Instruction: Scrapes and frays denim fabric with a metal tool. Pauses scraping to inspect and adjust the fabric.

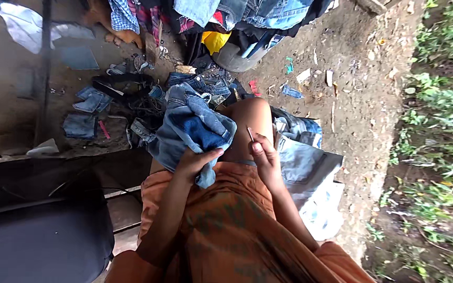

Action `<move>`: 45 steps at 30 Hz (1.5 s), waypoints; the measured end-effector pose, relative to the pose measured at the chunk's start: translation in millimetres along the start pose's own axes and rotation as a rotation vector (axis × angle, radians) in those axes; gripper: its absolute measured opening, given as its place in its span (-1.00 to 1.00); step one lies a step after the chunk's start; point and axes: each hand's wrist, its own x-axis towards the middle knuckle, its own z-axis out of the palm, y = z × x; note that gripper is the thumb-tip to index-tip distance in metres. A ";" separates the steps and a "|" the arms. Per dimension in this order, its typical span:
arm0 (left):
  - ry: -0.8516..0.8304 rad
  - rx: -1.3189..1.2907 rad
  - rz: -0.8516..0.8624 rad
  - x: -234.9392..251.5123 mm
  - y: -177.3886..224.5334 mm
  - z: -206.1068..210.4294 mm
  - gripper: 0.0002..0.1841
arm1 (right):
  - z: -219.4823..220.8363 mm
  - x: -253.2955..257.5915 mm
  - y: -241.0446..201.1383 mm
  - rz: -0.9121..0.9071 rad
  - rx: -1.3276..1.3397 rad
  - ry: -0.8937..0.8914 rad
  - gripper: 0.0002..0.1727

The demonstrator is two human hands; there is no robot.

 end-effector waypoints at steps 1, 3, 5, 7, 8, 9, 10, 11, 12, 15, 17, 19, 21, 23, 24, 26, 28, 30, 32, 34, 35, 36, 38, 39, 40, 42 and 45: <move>-0.001 0.014 0.008 1.3 -0.8 0.4 -0.64 | -3.7 -2.9 -2.6 -0.011 -0.027 -0.050 -0.57; 0.000 0.005 0.021 2.8 -1.8 1.8 -0.62 | -3.6 -9.6 -4.0 -0.067 -0.200 -0.142 -0.54; -0.007 -0.020 0.037 2.5 -2.8 3.6 -0.61 | 5.7 -14.3 -1.3 -0.144 -0.397 -0.155 -0.51; -0.004 -0.045 0.043 1.9 -4.1 4.5 -0.59 | 17.1 -15.9 4.7 -0.208 -0.529 -0.114 -0.53; 0.002 -0.051 0.041 1.8 -5.0 4.3 -0.57 | 21.3 -15.8 6.8 -0.221 -0.562 -0.102 -0.54; 0.008 -0.057 0.037 1.4 -5.2 3.9 -0.57 | 24.6 -15.7 8.6 -0.227 -0.579 -0.093 -0.55; 0.012 -0.057 0.035 1.0 -5.0 3.3 -0.57 | 27.0 -15.4 9.9 -0.228 -0.585 -0.088 -0.55; 0.011 -0.057 0.031 0.8 -4.4 3.0 -0.58 | 28.8 -14.6 10.9 -0.224 -0.589 -0.076 -0.57; 0.006 -0.062 0.029 1.1 -4.8 3.0 -0.60 | 30.3 -13.8 12.3 -0.222 -0.594 -0.050 -0.58; 0.009 -0.069 0.014 2.2 -6.2 6.2 -0.64 | 32.4 -13.0 17.7 -0.234 -0.593 0.050 -0.62; 0.028 -0.085 0.002 2.9 -6.4 8.0 -0.66 | 31.2 -13.2 20.1 -0.241 -0.573 0.087 -0.62; 0.038 -0.095 0.003 2.3 -6.6 7.2 -0.65 | 25.5 -12.2 23.6 -0.211 -0.584 0.144 -0.62; 0.050 -0.099 0.009 0.9 -5.0 4.9 -0.63 | 9.6 -5.3 29.3 -0.139 -0.629 0.232 -0.61; 0.060 -0.101 0.003 -1.2 -2.0 4.5 -0.62 | -12.2 2.8 32.4 -0.070 -0.623 0.266 -0.59; 0.060 -0.108 0.004 -1.3 -1.9 4.6 -0.64 | -20.7 5.3 32.1 -0.058 -0.574 0.250 -0.58; 0.043 -0.114 0.009 -0.6 -3.8 4.5 -0.66 | -30.6 4.6 26.9 -0.025 -0.398 0.139 -0.54; 0.030 -0.125 0.008 0.7 -4.9 4.9 -0.66 | -28.8 0.2 16.8 0.026 -0.177 -0.010 -0.51; 0.027 -0.136 0.014 0.9 -5.3 5.6 -0.66 | -18.7 -5.7 4.1 0.089 0.009 -0.140 -0.46; 0.031 -0.127 0.028 -0.6 -5.5 5.9 -0.62 | -3.8 -10.8 -4.0 0.138 0.142 -0.219 -0.46; 0.026 -0.091 0.035 -2.2 -5.6 6.4 -0.60 | 10.3 -12.1 -4.2 0.133 0.174 -0.256 -0.47; 0.022 -0.079 0.041 -2.7 -6.0 6.8 -0.59 | 15.9 -11.4 -1.4 0.115 0.147 -0.258 -0.46; 0.015 -0.074 0.048 -3.1 -6.4 7.1 -0.59 | 20.8 -10.4 2.4 0.094 0.104 -0.243 -0.47; 0.004 -0.082 0.054 -3.1 -7.3 6.8 -0.58 | 27.4 -9.5 11.7 0.047 0.014 -0.193 -0.51; 0.001 -0.085 0.053 -2.9 -7.4 6.5 -0.58 | 29.1 -9.4 15.5 0.025 -0.015 -0.176 -0.52; 0.005 -0.087 0.052 -2.7 -7.5 6.3 -0.58 | 30.1 -9.5 18.5 0.001 -0.038 -0.164 -0.55; 0.012 -0.078 0.033 -2.5 -7.8 6.4 -0.61 | 30.3 -10.4 21.7 -0.038 -0.112 -0.125 -0.59; 0.028 -0.066 -0.007 -2.7 -4.3 8.3 -0.66 | 26.7 -7.3 21.0 -0.131 -0.338 -0.048 -0.63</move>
